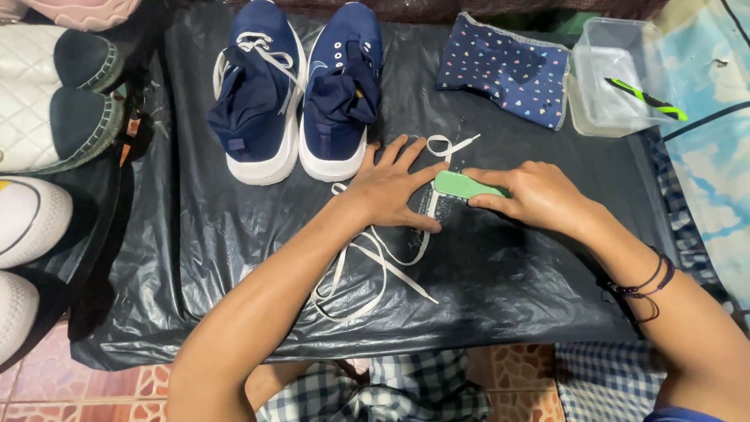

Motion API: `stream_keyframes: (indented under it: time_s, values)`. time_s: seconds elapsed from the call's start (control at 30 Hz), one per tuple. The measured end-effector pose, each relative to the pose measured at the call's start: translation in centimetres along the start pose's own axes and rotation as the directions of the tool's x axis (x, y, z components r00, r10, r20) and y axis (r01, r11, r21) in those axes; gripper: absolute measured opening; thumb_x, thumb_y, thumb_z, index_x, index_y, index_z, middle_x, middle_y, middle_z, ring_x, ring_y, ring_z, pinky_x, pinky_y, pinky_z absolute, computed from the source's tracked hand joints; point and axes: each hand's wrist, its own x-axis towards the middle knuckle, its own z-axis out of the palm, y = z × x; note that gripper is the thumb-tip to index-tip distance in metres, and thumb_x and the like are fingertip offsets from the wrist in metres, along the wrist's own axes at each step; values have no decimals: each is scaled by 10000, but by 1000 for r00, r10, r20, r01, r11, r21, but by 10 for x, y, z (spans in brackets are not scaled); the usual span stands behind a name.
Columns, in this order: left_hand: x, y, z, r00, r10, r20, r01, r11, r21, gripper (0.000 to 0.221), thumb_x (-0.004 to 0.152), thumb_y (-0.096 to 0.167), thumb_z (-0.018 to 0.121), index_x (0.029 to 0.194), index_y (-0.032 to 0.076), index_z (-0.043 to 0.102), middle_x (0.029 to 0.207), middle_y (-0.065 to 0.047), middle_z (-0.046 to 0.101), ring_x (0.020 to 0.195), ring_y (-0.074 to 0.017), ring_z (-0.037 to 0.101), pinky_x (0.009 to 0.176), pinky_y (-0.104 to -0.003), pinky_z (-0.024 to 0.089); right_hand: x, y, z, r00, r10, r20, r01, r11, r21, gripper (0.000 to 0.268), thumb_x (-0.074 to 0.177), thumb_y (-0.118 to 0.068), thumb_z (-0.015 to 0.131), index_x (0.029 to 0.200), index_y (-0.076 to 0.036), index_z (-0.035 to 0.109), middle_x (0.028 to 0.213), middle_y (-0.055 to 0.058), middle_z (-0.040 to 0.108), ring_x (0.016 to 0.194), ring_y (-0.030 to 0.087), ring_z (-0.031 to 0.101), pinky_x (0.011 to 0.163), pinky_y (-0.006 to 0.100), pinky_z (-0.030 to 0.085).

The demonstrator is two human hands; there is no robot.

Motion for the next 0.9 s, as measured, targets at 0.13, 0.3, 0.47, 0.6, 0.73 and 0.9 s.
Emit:
stream_keyframes:
  time_s: [0.13, 0.3, 0.47, 0.6, 0.73, 0.9]
  values:
    - [0, 1, -3, 1000, -9, -12, 9, 1000, -25, 1039, 715, 845, 638, 1579, 391, 283, 1661, -139, 142, 1526, -392, 93, 1138, -630, 98, -7, -10, -8, 1000, 7, 15, -7, 1000, -29, 392, 907, -571, 613, 1190, -329, 738, 1115, 68, 781, 961, 432, 730, 824, 520, 581]
    - [-2, 4, -9, 1000, -1, 0, 1, 1000, -23, 1040, 660, 848, 678, 1550, 416, 356, 1656, -167, 165, 1522, -424, 105, 1128, -645, 111, -13, -14, -14, 999, -10, 47, 12, 999, -41, 413, 907, -560, 596, 1233, -332, 709, 1080, 119, 784, 959, 454, 721, 808, 543, 575]
    - [-1, 4, -10, 1000, -3, -21, 2, 999, -32, 921, 717, 805, 664, 1519, 433, 406, 1641, -169, 203, 1515, -427, 130, 1121, -655, 128, -11, -10, -13, 997, -15, 72, 15, 1000, 1, 384, 907, -539, 605, 1213, -333, 714, 975, 138, 801, 941, 458, 719, 791, 531, 571]
    - [-2, 1, -10, 999, 24, -45, -26, 999, -41, 725, 845, 699, 619, 1492, 411, 465, 1622, -164, 243, 1505, -431, 160, 1117, -653, 155, -11, -15, -14, 995, -14, 102, 12, 1000, 13, 375, 905, -517, 612, 1225, -344, 705, 931, 155, 801, 945, 452, 719, 794, 523, 571]
    - [-4, -1, -10, 996, 55, -64, -59, 996, -64, 737, 821, 674, 678, 1480, 414, 475, 1622, -159, 227, 1506, -441, 125, 1105, -670, 126, -9, -7, -4, 995, -17, 96, 18, 1000, -7, 394, 890, -523, 631, 1262, -400, 680, 904, 164, 795, 951, 446, 711, 788, 532, 567]
    - [-2, 0, -10, 999, 44, 1, -43, 995, -89, 793, 758, 697, 723, 1469, 459, 465, 1657, -140, 170, 1524, -430, 50, 1112, -704, 67, -4, 11, 25, 992, -115, 48, 116, 993, -13, 495, 876, -502, 664, 1361, -502, 569, 833, 98, 807, 869, 394, 745, 736, 521, 584]
